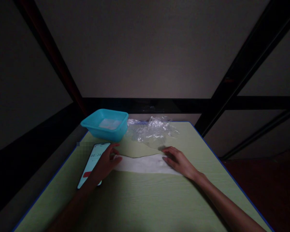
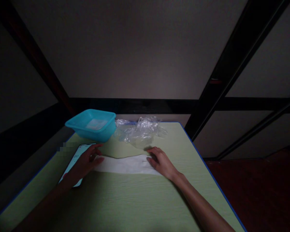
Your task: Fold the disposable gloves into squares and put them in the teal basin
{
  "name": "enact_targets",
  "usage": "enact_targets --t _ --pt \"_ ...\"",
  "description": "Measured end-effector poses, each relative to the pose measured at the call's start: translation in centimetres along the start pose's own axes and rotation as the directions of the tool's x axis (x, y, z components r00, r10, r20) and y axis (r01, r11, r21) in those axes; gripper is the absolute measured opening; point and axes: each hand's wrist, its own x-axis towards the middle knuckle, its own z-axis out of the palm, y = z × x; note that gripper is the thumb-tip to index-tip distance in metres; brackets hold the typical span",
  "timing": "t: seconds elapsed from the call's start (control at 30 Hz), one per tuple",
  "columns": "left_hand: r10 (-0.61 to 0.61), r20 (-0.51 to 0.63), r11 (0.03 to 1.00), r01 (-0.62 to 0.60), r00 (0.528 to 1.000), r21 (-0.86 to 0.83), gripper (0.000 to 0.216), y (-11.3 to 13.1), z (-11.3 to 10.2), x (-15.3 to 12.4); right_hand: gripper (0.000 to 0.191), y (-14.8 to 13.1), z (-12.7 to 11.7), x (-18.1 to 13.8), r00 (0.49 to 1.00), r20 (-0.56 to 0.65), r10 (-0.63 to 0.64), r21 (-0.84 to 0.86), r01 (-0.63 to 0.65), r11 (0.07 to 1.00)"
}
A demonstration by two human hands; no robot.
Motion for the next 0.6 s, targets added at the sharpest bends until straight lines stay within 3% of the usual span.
enact_targets --t 0.1,0.17,0.2,0.27,0.33,0.37,0.47,0.53,0.6 --pt "0.008 -0.012 0.997 -0.009 1.000 -0.079 0.049 1.5 -0.4 0.5 0.025 -0.9 -0.2 -0.2 0.998 0.019 0.060 0.163 -0.063 0.985" --pt "0.044 -0.001 0.993 -0.044 0.999 -0.108 0.048 3.1 -0.6 0.9 0.035 -1.6 0.0 -0.6 0.984 0.151 0.097 0.388 -0.149 0.910" --pt "0.080 0.022 0.991 -0.077 0.997 -0.113 0.048 4.0 -0.6 1.1 0.041 -2.1 0.2 -0.8 0.963 0.254 0.092 0.515 -0.215 0.830" --pt "0.185 0.050 0.980 -0.180 0.982 -0.090 0.046 6.1 -0.5 1.5 0.053 -3.1 0.9 -1.3 0.875 0.483 0.021 0.705 -0.404 0.583" --pt "0.287 0.082 0.958 -0.285 0.954 -0.034 0.041 8.3 -0.1 1.5 0.066 -4.4 1.8 -1.5 0.760 0.643 -0.095 0.744 -0.591 0.312" --pt "0.321 0.110 0.947 -0.322 0.940 -0.013 0.038 9.3 0.1 1.4 0.072 -5.0 2.3 -1.6 0.729 0.672 -0.130 0.737 -0.642 0.210" --pt "0.445 0.184 0.887 -0.459 0.877 0.043 0.037 11.5 0.8 0.3 0.083 -6.8 3.6 -1.1 0.787 0.608 -0.103 0.792 -0.611 0.005" --pt "0.524 0.249 0.826 -0.557 0.814 0.082 0.035 12.3 1.1 -1.0 0.087 -7.6 4.1 -0.7 0.842 0.540 -0.011 0.841 -0.540 -0.030" --pt "0.591 0.332 0.741 -0.658 0.735 0.136 0.032 12.4 1.2 -2.6 0.089 -7.9 4.1 -0.4 0.883 0.464 0.072 0.886 -0.465 -0.002"
